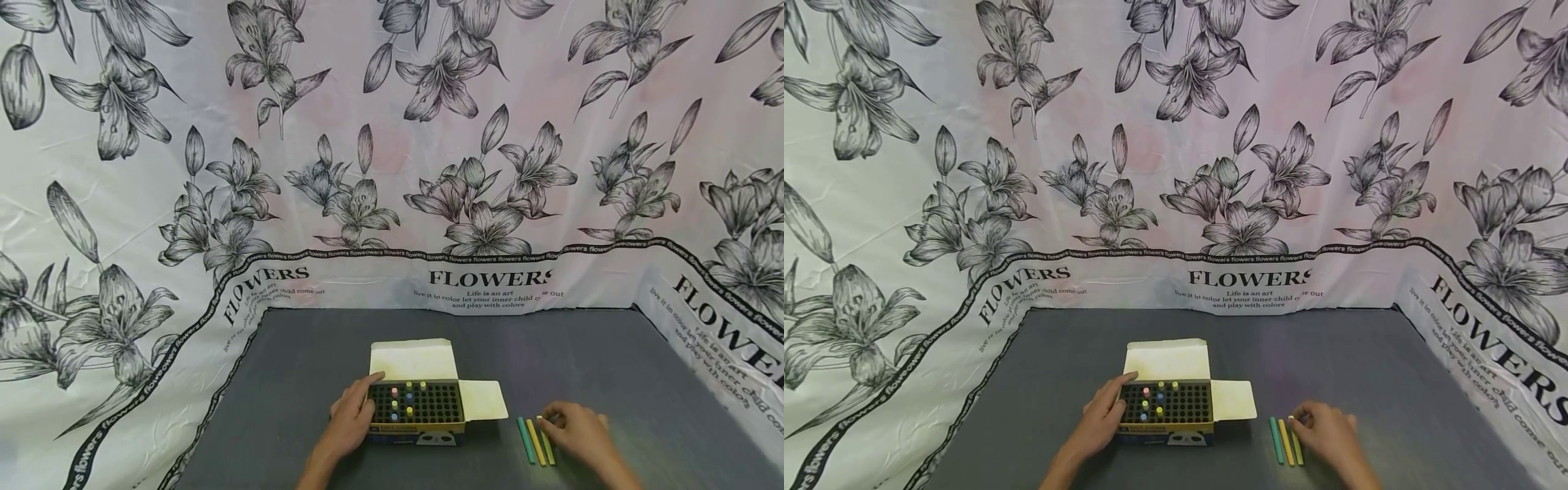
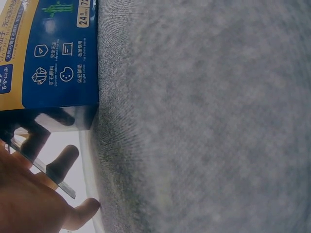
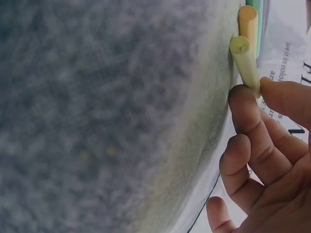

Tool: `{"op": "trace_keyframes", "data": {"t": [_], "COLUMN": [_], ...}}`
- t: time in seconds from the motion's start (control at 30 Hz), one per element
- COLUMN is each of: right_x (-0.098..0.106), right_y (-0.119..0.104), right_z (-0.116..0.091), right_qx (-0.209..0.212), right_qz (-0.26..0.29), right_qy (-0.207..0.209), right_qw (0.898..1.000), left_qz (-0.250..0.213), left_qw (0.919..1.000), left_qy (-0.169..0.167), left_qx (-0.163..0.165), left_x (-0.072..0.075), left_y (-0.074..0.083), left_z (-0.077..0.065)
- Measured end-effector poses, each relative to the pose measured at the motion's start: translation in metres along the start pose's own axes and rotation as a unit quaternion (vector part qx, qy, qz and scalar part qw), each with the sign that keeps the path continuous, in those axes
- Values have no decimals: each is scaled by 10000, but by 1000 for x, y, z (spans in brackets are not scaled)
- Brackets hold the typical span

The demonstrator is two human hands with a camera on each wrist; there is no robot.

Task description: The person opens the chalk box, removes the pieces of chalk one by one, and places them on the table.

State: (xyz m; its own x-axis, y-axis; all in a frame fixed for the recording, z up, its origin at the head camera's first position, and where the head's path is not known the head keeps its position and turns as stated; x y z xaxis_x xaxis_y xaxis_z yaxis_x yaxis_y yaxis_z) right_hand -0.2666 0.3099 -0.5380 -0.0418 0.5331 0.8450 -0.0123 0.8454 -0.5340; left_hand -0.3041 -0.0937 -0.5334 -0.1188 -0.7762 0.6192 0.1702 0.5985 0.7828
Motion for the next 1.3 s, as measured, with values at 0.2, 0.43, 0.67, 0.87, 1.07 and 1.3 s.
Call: {"op": "trace_keyframes", "data": {"t": [0.2,0.43,0.67,0.87,1.07,1.3], "right_x": [-2,-3,-3,-2,2,12], "right_y": [-2,-4,-6,-7,-10,-13], "right_z": [1,2,2,2,2,2], "right_qx": [52,-21,-22,-1,36,137], "right_qz": [-262,-475,-549,-542,-538,-716], "right_qy": [-46,-142,-135,-90,-41,306], "right_qw": [9996,9988,9984,9985,9985,9969], "left_qz": [23,113,212,183,80,34], "left_qw": [9999,9999,9997,9998,9998,9999], "left_qy": [-54,-1,43,34,-157,-92], "left_qx": [-136,-108,60,26,-46,-62], "left_x": [0,-1,-1,-1,-2,-2], "left_y": [1,2,0,-2,-2,-3], "left_z": [-1,-2,0,1,2,1]}}
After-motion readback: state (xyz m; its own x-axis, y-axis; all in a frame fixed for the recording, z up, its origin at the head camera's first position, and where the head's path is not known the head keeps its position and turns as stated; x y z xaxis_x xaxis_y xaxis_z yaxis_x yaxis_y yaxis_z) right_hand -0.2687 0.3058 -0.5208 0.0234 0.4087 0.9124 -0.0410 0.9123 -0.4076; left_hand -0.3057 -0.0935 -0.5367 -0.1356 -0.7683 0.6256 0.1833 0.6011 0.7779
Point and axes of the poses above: each hand's wrist, its own z-axis towards the middle knuckle, its own x-axis out of the back of the hand, y = z × x, the point moved 8 cm from there along z, towards the middle knuckle, and after that the axes turned 5 degrees about x, right-handed, at the moved point
